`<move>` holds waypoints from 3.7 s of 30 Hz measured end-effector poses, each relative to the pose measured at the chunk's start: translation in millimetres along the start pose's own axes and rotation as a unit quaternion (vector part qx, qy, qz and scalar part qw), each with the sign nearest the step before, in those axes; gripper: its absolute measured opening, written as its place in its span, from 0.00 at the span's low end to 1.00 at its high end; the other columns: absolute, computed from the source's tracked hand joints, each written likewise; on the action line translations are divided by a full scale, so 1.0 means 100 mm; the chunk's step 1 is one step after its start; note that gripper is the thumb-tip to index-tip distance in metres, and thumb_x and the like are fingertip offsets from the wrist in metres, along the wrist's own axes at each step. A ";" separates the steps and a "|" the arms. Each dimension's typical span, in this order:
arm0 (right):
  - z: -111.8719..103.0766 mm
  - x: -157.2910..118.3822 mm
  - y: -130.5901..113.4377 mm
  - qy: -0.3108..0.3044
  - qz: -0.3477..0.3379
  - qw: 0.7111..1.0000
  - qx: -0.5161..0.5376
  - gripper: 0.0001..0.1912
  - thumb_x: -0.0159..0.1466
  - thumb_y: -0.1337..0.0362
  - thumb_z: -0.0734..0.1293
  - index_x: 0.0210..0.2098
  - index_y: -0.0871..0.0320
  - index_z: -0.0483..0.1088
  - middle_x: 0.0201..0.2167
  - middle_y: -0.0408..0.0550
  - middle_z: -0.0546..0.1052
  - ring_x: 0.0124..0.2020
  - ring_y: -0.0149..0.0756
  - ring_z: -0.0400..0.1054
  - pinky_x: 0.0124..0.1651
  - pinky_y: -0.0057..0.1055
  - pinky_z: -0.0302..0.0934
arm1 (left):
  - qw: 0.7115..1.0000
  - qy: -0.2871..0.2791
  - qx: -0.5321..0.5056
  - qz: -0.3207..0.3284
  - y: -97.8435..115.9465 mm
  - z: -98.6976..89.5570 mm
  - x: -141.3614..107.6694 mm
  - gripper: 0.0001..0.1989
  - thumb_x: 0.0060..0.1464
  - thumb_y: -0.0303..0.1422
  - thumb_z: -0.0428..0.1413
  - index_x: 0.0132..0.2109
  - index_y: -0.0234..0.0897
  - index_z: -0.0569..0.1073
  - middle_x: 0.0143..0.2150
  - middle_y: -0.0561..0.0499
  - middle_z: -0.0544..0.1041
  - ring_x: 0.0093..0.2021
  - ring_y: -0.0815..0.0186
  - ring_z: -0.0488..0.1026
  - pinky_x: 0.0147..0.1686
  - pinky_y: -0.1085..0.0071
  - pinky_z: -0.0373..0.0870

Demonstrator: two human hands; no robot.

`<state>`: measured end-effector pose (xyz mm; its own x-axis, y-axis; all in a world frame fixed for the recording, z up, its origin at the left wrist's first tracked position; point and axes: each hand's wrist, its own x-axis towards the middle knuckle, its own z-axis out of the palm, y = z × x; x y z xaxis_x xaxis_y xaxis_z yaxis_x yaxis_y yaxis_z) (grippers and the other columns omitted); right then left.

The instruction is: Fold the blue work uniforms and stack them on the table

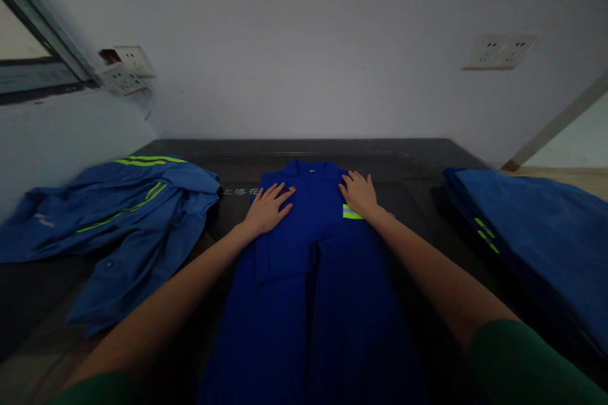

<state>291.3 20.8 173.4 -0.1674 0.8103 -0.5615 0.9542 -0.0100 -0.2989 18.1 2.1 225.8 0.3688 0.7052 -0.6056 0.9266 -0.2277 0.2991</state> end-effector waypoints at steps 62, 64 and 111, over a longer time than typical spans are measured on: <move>-0.36 -1.13 -0.71 -0.086 -0.294 0.947 0.100 0.12 0.67 0.56 0.62 0.38 0.60 0.67 0.36 0.50 0.75 0.39 0.40 0.65 0.43 0.34 0.53 | 0.990 -0.020 -0.131 -0.046 0.05 -0.13 0.68 0.13 0.60 0.34 0.51 0.49 0.34 0.73 0.45 0.43 0.78 0.47 0.59 0.74 0.48 0.65 0.68; -0.36 -1.13 -0.72 -0.082 -0.291 0.950 0.077 0.15 0.66 0.53 0.63 0.37 0.60 0.67 0.36 0.51 0.75 0.39 0.41 0.65 0.41 0.35 0.54 | 0.988 -0.055 -0.137 -0.049 0.06 -0.06 0.86 0.11 0.60 0.36 0.52 0.43 0.34 0.74 0.39 0.45 0.79 0.40 0.61 0.75 0.42 0.68 0.70; -0.30 -1.23 -0.90 -0.009 -0.245 0.969 -0.040 0.13 0.71 0.59 0.56 0.44 0.62 0.67 0.42 0.55 0.74 0.46 0.43 0.64 0.47 0.37 0.55 | 0.997 -0.018 -0.069 0.020 1.02 -0.25 -1.48 0.30 0.60 0.39 0.51 0.66 0.34 0.58 0.68 0.43 0.58 0.69 0.56 0.50 0.67 0.52 0.47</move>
<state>233.8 -60.7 292.1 -0.6091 0.6954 -0.3813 0.7749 0.4196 -0.4727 56.2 -108.6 364.5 0.4098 0.6729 -0.6159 0.8933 -0.1594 0.4202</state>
